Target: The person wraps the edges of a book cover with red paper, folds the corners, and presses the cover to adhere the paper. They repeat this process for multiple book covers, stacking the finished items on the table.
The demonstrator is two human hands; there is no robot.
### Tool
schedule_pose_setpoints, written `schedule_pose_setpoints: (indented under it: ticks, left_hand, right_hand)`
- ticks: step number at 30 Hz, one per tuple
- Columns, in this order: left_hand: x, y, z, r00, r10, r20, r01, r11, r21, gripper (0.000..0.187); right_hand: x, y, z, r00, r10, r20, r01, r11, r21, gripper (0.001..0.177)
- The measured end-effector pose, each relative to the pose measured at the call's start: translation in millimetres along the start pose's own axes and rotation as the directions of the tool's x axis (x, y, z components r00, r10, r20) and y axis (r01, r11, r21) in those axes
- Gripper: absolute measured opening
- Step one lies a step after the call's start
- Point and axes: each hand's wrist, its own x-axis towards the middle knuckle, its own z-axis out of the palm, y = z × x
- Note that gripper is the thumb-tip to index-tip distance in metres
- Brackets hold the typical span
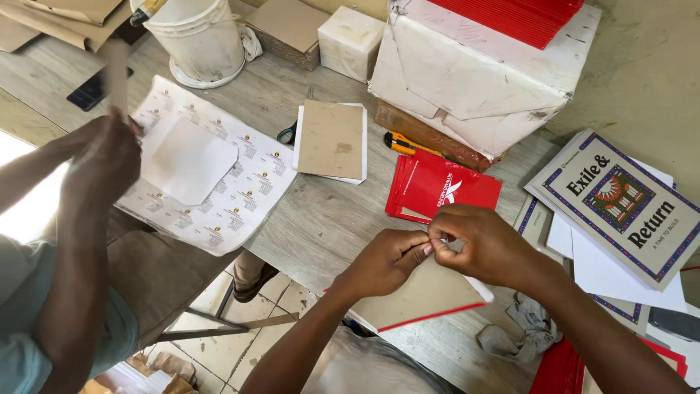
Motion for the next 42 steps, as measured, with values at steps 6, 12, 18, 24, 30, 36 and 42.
schedule_pose_setpoints:
  ticks: [6, 12, 18, 24, 30, 36, 42]
  left_hand:
    - [-4, 5, -8, 0.997, -0.074, 0.01, 0.074, 0.987, -0.143, 0.034]
    - [-7, -12, -10, 0.996, -0.094, -0.007, 0.09, 0.97, -0.225, 0.03]
    - [-5, -58, -3, 0.977, -0.179, -0.116, 0.141, 0.95, -0.279, 0.041]
    - [-9, -80, 0, 0.898, -0.235, -0.373, 0.156, 0.96, -0.231, 0.044]
    - [-14, -78, -8, 0.83, -0.429, -0.358, 0.263, 0.865, -0.427, 0.039]
    - [-4, -85, 5, 0.747, -0.602, -0.282, 0.293, 0.679, -0.673, 0.04]
    - [-4, -93, -3, 0.876, -0.449, -0.174, 0.325, 0.818, -0.474, 0.041]
  right_hand:
    - [-2, 6, 2, 0.975, -0.216, 0.043, 0.22, 0.968, -0.124, 0.007]
    - [-5, -5, -5, 0.926, -0.365, 0.092, 0.375, 0.867, -0.328, 0.009]
    - [-10, -4, 2, 0.948, -0.302, 0.097, 0.308, 0.808, -0.502, 0.014]
    - [-49, -11, 2, 0.866, 0.086, -0.492, -0.158, 0.982, -0.106, 0.034]
    - [-85, 2, 65, 0.368, 0.929, -0.038, -0.573, 0.258, 0.778, 0.037]
    - [-120, 35, 143, 0.572, 0.804, -0.162, -0.288, 0.382, 0.878, 0.035]
    - [-124, 28, 122, 0.602, 0.784, -0.148, -0.332, 0.415, 0.847, 0.038]
